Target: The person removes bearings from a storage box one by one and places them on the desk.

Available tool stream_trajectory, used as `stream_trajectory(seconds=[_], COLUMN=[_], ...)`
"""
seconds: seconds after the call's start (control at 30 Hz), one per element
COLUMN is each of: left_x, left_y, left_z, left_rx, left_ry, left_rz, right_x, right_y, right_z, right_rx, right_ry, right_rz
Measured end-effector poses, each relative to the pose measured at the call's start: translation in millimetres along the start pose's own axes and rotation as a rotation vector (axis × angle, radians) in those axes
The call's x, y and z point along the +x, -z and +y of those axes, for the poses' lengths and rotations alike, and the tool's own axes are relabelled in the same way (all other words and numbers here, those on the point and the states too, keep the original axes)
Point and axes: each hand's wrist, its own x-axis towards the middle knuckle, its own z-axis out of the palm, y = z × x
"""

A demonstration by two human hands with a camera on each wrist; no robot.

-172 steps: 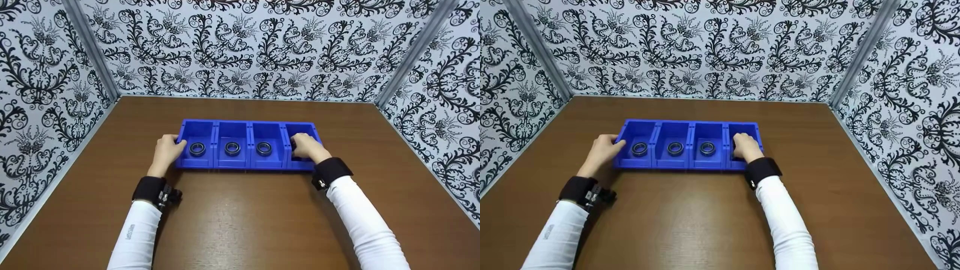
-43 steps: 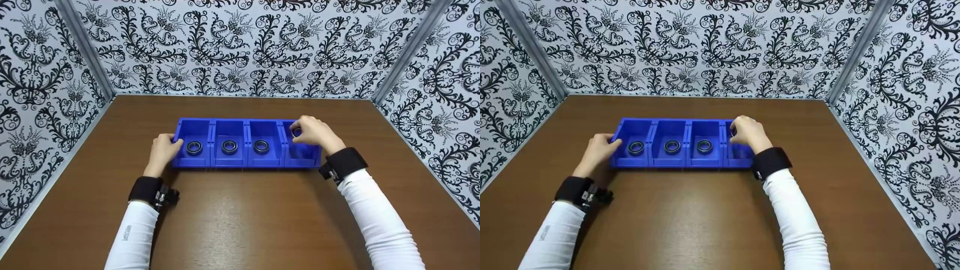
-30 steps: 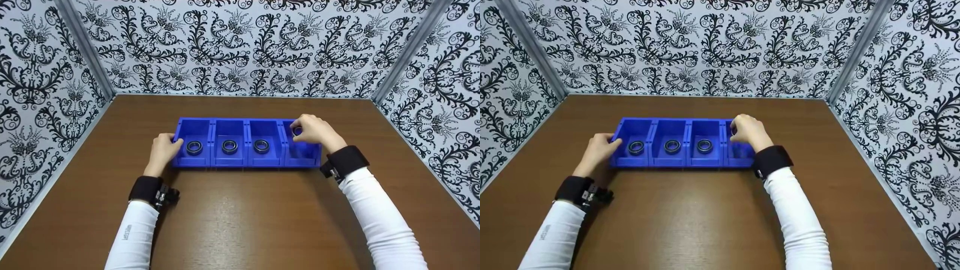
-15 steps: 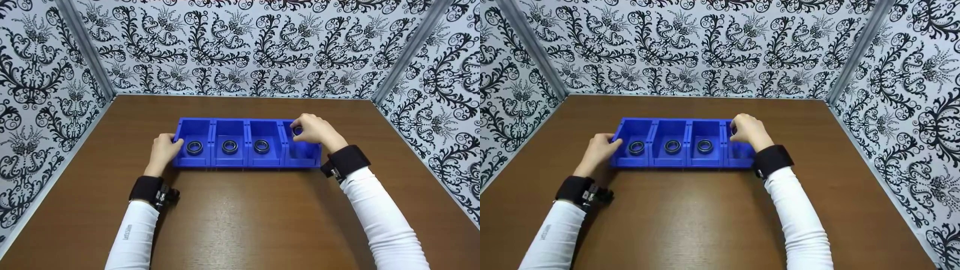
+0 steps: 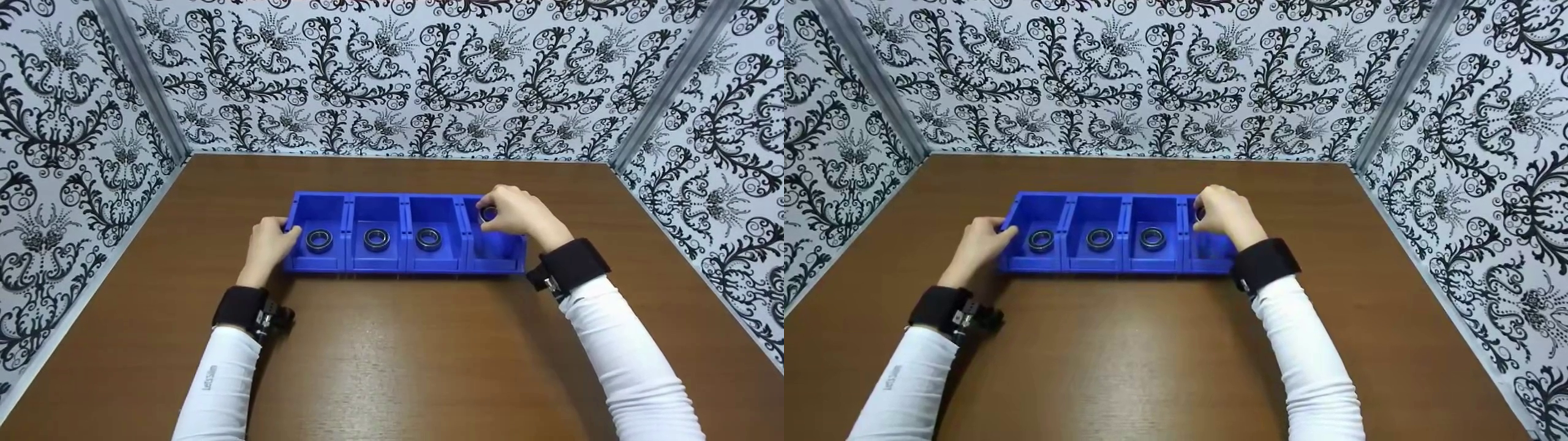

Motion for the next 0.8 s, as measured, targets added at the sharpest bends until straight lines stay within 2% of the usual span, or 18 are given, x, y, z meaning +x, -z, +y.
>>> stream_trajectory(seconds=[0.5,0.8], left_x=[0.5,1.0], left_y=[-0.8,-1.1], left_z=[0.3,-0.1], left_rx=[0.006,0.001], left_ry=[-0.015,-0.002], left_rz=[0.017,-0.002], right_x=[-8.5,-14.8], right_y=[1.9,3.8], right_z=[0.1,-2.4], right_rx=[-0.010,-0.008], right_ry=[-0.007,-0.007], right_rz=[-0.020,-0.011])
